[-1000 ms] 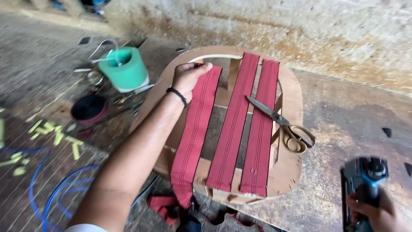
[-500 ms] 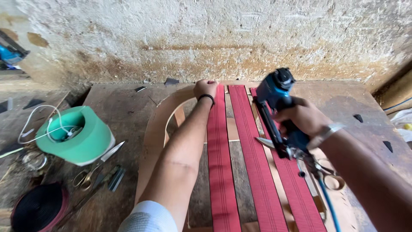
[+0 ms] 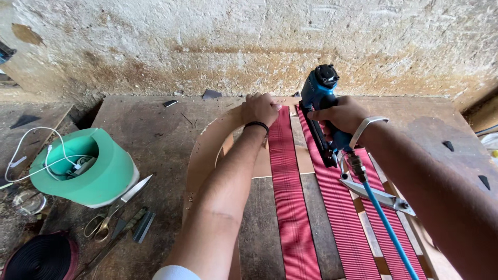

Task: The person attaches red webbing strips to a wooden chair frame using a pneumatic staple gun. They position each strip, staple it in place, and trim excess material with scissors. The process is repeated for multiple strips across the chair seat.

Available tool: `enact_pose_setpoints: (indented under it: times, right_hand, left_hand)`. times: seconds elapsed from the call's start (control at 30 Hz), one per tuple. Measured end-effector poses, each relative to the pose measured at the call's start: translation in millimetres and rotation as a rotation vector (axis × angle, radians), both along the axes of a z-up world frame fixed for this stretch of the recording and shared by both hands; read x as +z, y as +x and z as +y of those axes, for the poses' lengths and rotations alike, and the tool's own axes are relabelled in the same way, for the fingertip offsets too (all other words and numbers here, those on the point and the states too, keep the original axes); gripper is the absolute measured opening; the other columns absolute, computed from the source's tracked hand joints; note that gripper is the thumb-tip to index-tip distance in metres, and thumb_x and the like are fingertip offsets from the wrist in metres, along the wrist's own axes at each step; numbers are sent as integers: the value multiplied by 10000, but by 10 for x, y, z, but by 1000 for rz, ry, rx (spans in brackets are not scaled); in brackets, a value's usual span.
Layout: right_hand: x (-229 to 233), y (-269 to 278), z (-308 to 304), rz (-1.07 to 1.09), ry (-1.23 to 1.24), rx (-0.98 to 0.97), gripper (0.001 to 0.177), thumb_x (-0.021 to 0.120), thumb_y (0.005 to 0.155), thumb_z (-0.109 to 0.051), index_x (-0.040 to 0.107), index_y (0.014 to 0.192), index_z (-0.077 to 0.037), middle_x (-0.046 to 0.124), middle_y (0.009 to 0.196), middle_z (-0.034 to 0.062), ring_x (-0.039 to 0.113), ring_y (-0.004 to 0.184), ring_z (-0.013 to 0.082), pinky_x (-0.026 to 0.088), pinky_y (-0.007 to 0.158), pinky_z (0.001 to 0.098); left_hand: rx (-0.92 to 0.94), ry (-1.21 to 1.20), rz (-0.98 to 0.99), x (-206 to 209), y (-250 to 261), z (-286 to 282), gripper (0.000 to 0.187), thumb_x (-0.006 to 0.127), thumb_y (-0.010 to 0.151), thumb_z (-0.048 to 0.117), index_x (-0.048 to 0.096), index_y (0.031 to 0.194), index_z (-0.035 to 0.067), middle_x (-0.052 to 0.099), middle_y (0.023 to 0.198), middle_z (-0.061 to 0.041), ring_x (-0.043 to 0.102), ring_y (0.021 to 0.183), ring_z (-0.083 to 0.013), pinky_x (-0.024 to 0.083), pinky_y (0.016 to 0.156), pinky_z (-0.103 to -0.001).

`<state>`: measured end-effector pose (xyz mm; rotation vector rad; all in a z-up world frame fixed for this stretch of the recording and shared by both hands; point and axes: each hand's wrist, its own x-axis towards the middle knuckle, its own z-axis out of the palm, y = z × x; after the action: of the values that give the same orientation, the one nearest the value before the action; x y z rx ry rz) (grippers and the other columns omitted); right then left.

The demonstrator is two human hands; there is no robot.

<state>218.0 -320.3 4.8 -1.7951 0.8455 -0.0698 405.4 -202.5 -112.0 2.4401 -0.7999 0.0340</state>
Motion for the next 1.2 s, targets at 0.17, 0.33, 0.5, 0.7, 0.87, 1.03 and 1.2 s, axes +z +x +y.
enact_pose_setpoints:
  times: [0.17, 0.33, 0.5, 0.7, 0.87, 1.03, 1.2]
  right_hand:
    - [-43, 231, -26, 31, 23, -21, 158, 751, 834, -77, 665, 829, 56, 645, 708, 113, 636, 571, 225, 559, 537, 402]
    - [-163, 396, -75, 62, 6, -26, 153, 739, 840, -81, 674, 849, 57, 652, 720, 119, 633, 577, 230, 565, 548, 404]
    - [-177, 532, -101, 71, 6, -6, 157, 740, 844, -95, 674, 837, 47, 649, 715, 113, 631, 574, 224, 563, 547, 397]
    - [-170, 659, -81, 136, -18, -2, 163, 727, 854, -91, 658, 798, 46, 640, 700, 129, 629, 568, 234, 550, 528, 411]
    - [-137, 678, -65, 148, -18, 24, 203, 715, 866, -97, 634, 744, 43, 615, 658, 135, 612, 536, 252, 527, 497, 413]
    - [-74, 700, 53, 142, -2, 42, 184, 721, 856, -90, 637, 736, 21, 614, 653, 116, 608, 528, 243, 517, 490, 407]
    - [-37, 721, 162, 188, -48, 42, 196, 708, 874, -106, 643, 747, 27, 626, 671, 126, 611, 533, 236, 529, 506, 395]
  left_hand:
    - [115, 8, -13, 13, -69, -47, 310, 756, 846, 488, 758, 977, 207, 701, 1117, -50, 579, 1178, -294, 464, 975, -518]
    - [87, -33, 53, 19, -52, -28, 237, 748, 863, 487, 781, 936, 264, 687, 1139, -38, 558, 1209, -291, 435, 1013, -496]
    - [76, -33, 46, 46, -70, -8, 221, 744, 867, 477, 785, 957, 280, 671, 1148, -33, 549, 1220, -270, 406, 1031, -510]
    - [97, -29, 15, 22, -70, -16, 236, 744, 860, 499, 794, 955, 289, 672, 1152, -39, 544, 1233, -284, 421, 1035, -511]
    - [79, -60, 16, -47, -22, -20, 275, 740, 842, 531, 798, 931, 277, 664, 1168, -45, 540, 1228, -304, 425, 1029, -519]
    - [-105, -54, 135, -146, 201, 85, 267, 755, 883, 450, 797, 1019, 224, 645, 1226, -94, 551, 1237, -326, 453, 1063, -498]
    - [-154, -265, 97, -254, 340, 235, 752, 917, 722, 299, 559, 1328, 35, 550, 1335, -168, 470, 1292, -346, 383, 1086, -468]
